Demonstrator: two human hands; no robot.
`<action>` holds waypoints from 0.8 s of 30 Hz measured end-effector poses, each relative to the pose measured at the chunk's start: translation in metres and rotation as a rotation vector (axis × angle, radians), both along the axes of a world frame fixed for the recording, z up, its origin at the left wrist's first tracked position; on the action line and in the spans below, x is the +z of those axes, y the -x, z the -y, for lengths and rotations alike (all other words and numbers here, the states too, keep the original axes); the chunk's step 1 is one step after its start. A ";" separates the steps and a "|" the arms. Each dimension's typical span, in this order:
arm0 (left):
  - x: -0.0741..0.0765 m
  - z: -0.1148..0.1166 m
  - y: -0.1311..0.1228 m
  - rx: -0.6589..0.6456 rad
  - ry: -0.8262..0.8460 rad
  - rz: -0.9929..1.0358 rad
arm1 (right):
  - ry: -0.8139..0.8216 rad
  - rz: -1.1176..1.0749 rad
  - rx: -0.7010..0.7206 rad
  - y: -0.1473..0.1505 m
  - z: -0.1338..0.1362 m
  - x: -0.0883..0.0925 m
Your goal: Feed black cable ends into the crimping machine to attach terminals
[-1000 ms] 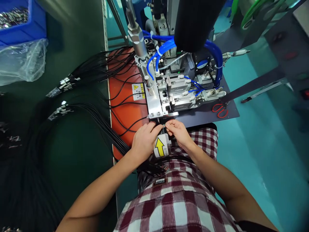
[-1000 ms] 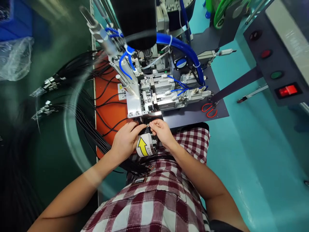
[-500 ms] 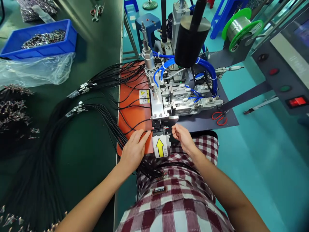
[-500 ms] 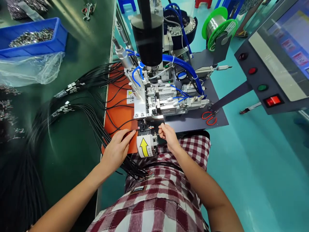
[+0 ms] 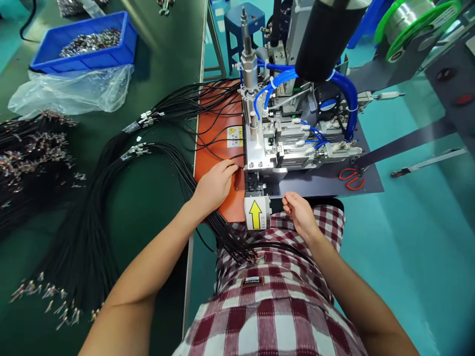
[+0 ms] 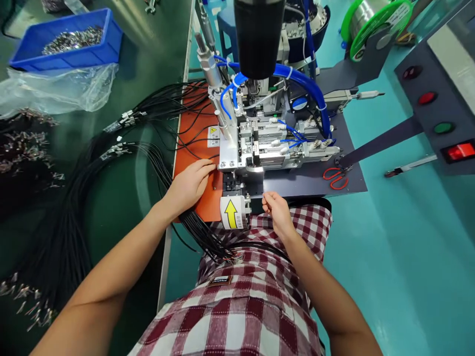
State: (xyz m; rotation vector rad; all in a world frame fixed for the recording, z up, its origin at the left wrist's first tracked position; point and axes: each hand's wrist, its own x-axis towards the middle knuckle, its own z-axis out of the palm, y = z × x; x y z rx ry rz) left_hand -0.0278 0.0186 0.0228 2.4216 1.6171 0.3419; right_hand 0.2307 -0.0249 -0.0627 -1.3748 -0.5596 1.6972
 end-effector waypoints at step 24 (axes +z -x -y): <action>0.029 0.036 0.029 0.014 0.358 0.526 | -0.413 0.116 0.281 0.013 0.010 0.070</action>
